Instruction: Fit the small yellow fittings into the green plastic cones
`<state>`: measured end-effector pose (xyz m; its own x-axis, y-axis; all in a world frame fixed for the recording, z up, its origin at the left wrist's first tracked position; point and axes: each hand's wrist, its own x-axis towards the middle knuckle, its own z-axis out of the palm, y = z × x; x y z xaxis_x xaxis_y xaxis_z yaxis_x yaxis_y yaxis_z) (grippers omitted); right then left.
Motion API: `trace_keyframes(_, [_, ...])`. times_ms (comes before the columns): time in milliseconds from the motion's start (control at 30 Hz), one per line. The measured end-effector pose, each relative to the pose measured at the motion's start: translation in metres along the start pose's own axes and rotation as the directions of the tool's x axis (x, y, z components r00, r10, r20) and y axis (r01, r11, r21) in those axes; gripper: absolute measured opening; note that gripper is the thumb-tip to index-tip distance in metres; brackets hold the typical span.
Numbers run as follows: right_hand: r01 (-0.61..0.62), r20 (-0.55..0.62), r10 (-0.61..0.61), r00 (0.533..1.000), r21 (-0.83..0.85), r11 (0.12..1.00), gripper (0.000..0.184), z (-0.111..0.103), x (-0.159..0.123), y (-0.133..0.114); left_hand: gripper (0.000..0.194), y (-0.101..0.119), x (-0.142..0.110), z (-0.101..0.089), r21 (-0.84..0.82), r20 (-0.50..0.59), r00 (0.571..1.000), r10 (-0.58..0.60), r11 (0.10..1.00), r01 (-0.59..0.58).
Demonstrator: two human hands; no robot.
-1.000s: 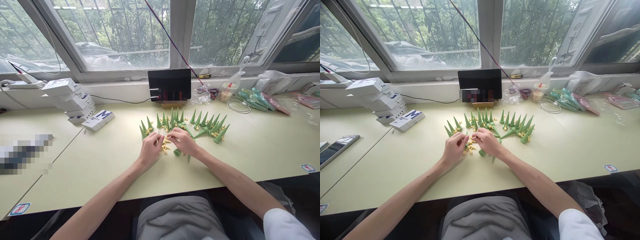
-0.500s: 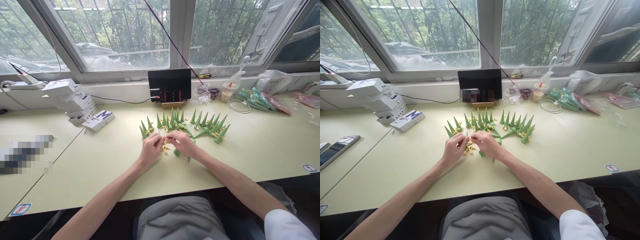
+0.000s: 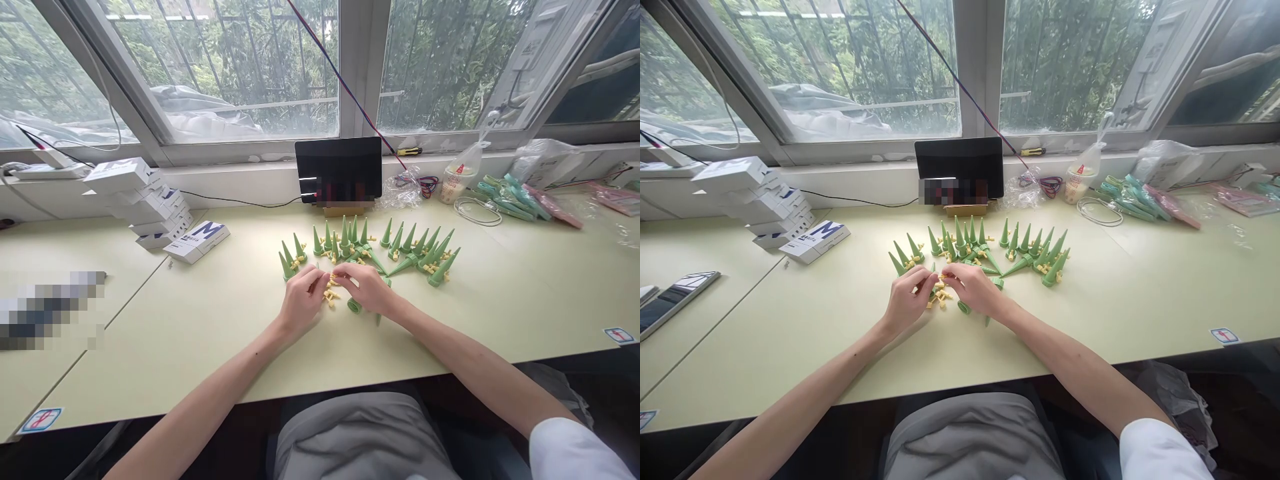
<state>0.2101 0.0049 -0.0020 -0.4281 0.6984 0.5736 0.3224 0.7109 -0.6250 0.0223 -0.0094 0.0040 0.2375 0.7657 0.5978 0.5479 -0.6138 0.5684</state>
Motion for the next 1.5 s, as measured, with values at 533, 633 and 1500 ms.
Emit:
trace_keyframes(533, [0.042,-0.069,-0.045,0.997,-0.035,0.999,0.013,-0.0003,0.0004,-0.0036,0.023,-0.0011,-0.0003,0.0004,-0.023,-0.025,1.000,-0.002,1.000,0.001])
trace_keyframes(633, [0.038,-0.058,-0.040,0.998,-0.043,0.998,0.017,0.0003,0.0005,-0.0013,0.024,-0.0013,-0.0002,0.0002,-0.018,-0.027,1.000,0.005,1.000,-0.005])
trace_keyframes(1500, [-0.011,-0.120,0.002,0.993,-0.068,0.998,0.014,0.0022,-0.0006,-0.0018,0.020,-0.0043,-0.0001,0.0002,0.122,0.019,0.992,-0.127,0.985,0.124])
